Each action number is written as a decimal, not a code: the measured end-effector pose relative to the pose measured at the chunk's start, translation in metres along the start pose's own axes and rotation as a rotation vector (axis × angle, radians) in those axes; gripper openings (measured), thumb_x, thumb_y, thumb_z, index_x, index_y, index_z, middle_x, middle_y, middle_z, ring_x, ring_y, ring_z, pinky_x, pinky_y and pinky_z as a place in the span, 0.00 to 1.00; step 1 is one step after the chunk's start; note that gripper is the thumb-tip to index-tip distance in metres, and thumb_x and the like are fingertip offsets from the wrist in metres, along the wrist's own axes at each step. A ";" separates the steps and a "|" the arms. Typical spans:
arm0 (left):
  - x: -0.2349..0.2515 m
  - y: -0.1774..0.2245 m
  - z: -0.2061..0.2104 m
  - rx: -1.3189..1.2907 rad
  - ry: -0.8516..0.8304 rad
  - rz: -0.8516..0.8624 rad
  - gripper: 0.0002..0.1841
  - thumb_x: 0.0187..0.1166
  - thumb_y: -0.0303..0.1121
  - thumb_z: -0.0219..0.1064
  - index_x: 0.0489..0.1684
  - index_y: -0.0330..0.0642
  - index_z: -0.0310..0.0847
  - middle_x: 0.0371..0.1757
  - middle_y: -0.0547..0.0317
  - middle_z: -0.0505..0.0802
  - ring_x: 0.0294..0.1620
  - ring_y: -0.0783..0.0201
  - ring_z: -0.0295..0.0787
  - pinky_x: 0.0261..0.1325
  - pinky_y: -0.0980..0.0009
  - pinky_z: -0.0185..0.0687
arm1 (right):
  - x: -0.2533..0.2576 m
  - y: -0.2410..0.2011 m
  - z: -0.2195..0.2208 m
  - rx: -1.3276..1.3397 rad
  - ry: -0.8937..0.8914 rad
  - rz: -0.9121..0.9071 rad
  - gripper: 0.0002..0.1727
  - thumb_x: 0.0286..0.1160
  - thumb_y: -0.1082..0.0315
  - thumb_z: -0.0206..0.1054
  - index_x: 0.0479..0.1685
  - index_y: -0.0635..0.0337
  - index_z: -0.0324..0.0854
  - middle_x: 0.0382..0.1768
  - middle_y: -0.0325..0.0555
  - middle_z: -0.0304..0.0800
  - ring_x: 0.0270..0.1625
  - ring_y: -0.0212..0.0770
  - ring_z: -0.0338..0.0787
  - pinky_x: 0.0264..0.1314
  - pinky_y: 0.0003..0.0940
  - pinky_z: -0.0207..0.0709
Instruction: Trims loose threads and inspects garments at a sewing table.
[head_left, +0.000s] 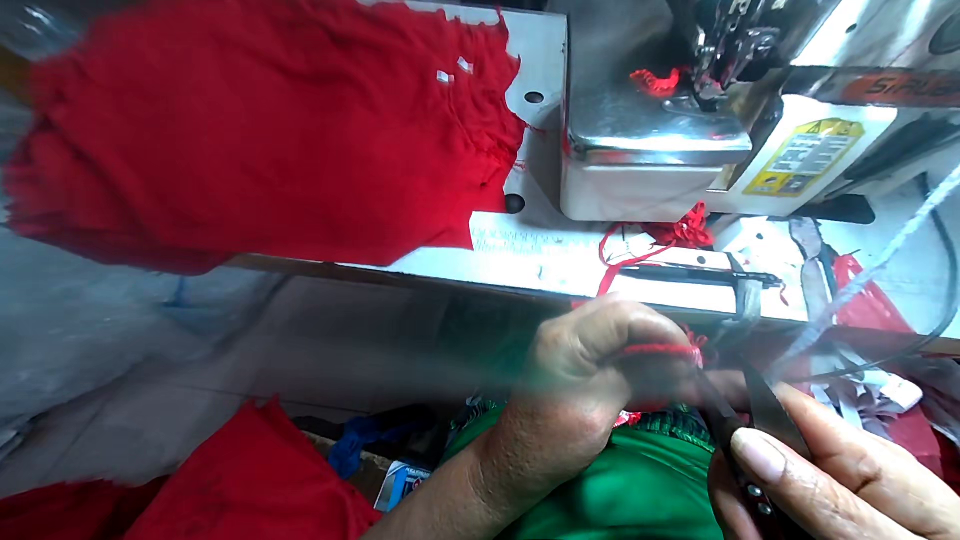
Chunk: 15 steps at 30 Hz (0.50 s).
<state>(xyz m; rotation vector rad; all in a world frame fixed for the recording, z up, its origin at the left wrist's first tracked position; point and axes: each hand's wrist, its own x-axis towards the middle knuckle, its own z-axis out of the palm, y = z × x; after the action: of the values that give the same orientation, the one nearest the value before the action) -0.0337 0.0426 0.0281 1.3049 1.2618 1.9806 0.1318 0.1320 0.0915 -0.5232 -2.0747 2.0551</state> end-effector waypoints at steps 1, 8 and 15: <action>0.000 0.000 0.000 0.002 -0.002 0.000 0.03 0.79 0.25 0.67 0.37 0.40 0.87 0.39 0.65 0.89 0.45 0.78 0.87 0.50 0.84 0.84 | 0.000 0.000 -0.001 -0.005 -0.005 0.002 0.16 0.92 0.72 0.46 0.67 0.65 0.73 0.29 0.26 0.84 0.27 0.18 0.83 0.27 0.15 0.79; 0.001 0.000 -0.003 0.072 -0.016 0.054 0.03 0.79 0.25 0.67 0.37 0.40 0.86 0.40 0.65 0.89 0.46 0.78 0.87 0.51 0.85 0.84 | 0.002 0.000 0.000 0.025 -0.006 0.015 0.16 0.91 0.73 0.45 0.67 0.63 0.73 0.29 0.25 0.83 0.26 0.18 0.83 0.26 0.15 0.79; 0.000 0.000 -0.004 0.178 -0.024 0.116 0.03 0.80 0.27 0.67 0.37 0.39 0.85 0.40 0.64 0.88 0.47 0.77 0.86 0.54 0.84 0.83 | 0.003 0.002 0.003 0.024 0.032 0.013 0.14 0.92 0.72 0.46 0.64 0.62 0.74 0.28 0.24 0.84 0.26 0.18 0.84 0.26 0.15 0.79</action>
<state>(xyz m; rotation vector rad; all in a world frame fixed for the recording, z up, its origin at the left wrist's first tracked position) -0.0373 0.0414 0.0273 1.5132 1.4075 1.9598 0.1285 0.1302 0.0891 -0.5639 -2.0320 2.0618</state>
